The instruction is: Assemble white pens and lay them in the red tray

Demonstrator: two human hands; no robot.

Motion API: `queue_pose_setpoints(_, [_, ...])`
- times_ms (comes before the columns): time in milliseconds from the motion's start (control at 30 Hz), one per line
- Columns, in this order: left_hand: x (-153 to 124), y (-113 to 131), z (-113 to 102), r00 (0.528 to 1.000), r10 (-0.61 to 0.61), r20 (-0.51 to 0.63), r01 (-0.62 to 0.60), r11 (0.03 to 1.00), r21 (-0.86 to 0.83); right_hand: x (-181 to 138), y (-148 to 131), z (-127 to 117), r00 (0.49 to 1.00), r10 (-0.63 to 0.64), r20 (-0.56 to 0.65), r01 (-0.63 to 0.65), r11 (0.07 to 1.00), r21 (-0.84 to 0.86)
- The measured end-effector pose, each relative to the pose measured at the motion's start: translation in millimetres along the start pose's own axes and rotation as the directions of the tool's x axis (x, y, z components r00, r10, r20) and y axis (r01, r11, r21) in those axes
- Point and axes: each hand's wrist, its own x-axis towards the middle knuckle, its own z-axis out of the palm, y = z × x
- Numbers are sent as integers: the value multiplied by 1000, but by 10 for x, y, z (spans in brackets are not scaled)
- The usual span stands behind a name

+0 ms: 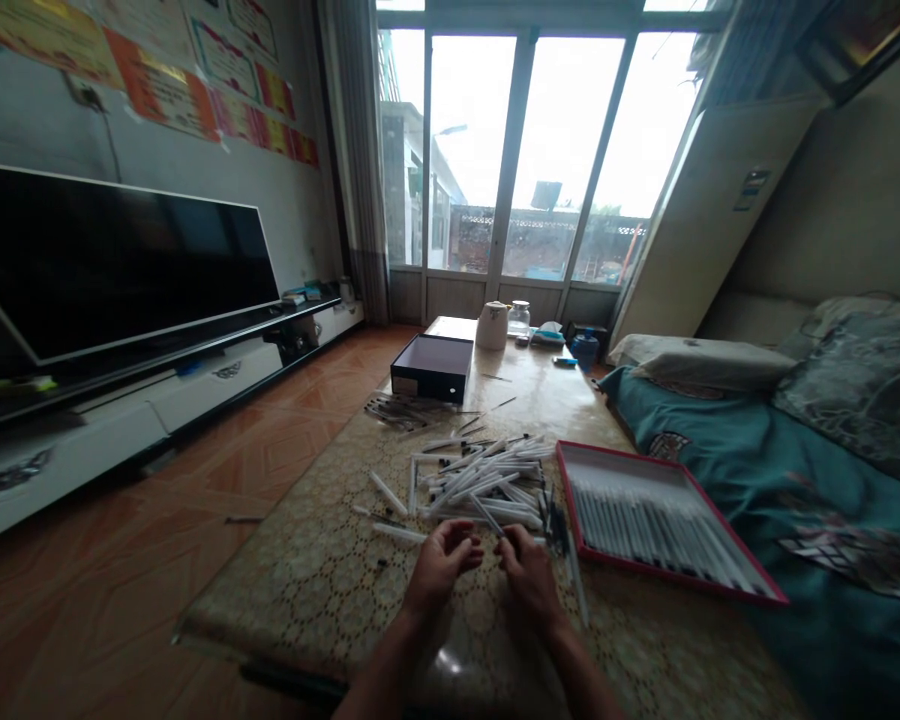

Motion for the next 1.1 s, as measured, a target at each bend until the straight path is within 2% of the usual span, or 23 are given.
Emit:
queue_pose_setpoints(33, [47, 43, -14, 1000, 24, 1, -24, 998, 59, 11, 28, -26, 1000, 20, -18, -21, 1000, -11])
queue_pose_setpoints(100, [179, 141, -79, 989, 147, -35, -132, 951, 278, 7, 87, -60, 996, 27, -79, -31, 998, -47])
queue_pose_setpoints(133, [263, 192, -129, 973, 224, -54, -180, 885, 430, -5, 115, -66, 994, 21, -105, -28, 997, -68])
queue_pose_setpoints(167, [353, 242, -188, 944, 320, -76, -211, 766, 607, -22, 137, -67, 992, 17, -124, -28, 996, -90])
queue_pose_setpoints(200, [447, 291, -251, 928, 361, -91, -210, 708, 674, -40, 154, -64, 991, 15, -132, -30, 994, -107])
queue_pose_setpoints(300, [728, 423, -416, 895, 438, -90, -203, 578, 790, -82, 172, -50, 992, 32, -121, -46, 993, -111])
queue_pose_setpoints(400, [1000, 517, -471, 874, 486, -25, -213, 427, 879, -91, 173, -45, 993, 48, -110, -56, 996, -69])
queue_pose_setpoints(567, [1547, 547, -336, 890, 433, 142, -259, 226, 939, -87, 280, 1, 992, 42, -118, -50, 996, -69])
queue_pose_setpoints(667, [1894, 485, -221, 908, 376, 187, -255, 140, 957, -87, 382, 31, 996, 24, -91, -31, 997, -76])
queue_pose_setpoints(767, [2132, 398, -141, 924, 329, 193, -234, 91, 968, -82, 439, 31, 998, -1, -68, -4, 998, -69])
queue_pose_setpoints(867, [2201, 353, -104, 931, 313, 188, -224, 84, 971, -73, 422, 22, 997, 0, -80, -5, 998, -57])
queue_pose_setpoints(967, [2104, 399, -112, 919, 349, 182, -237, 120, 964, -69, 346, 13, 996, 41, -82, -45, 998, -40])
queue_pose_setpoints(1100, [1739, 534, -201, 877, 456, 150, -273, 215, 938, -76, 236, -19, 995, 63, -76, -65, 998, -13])
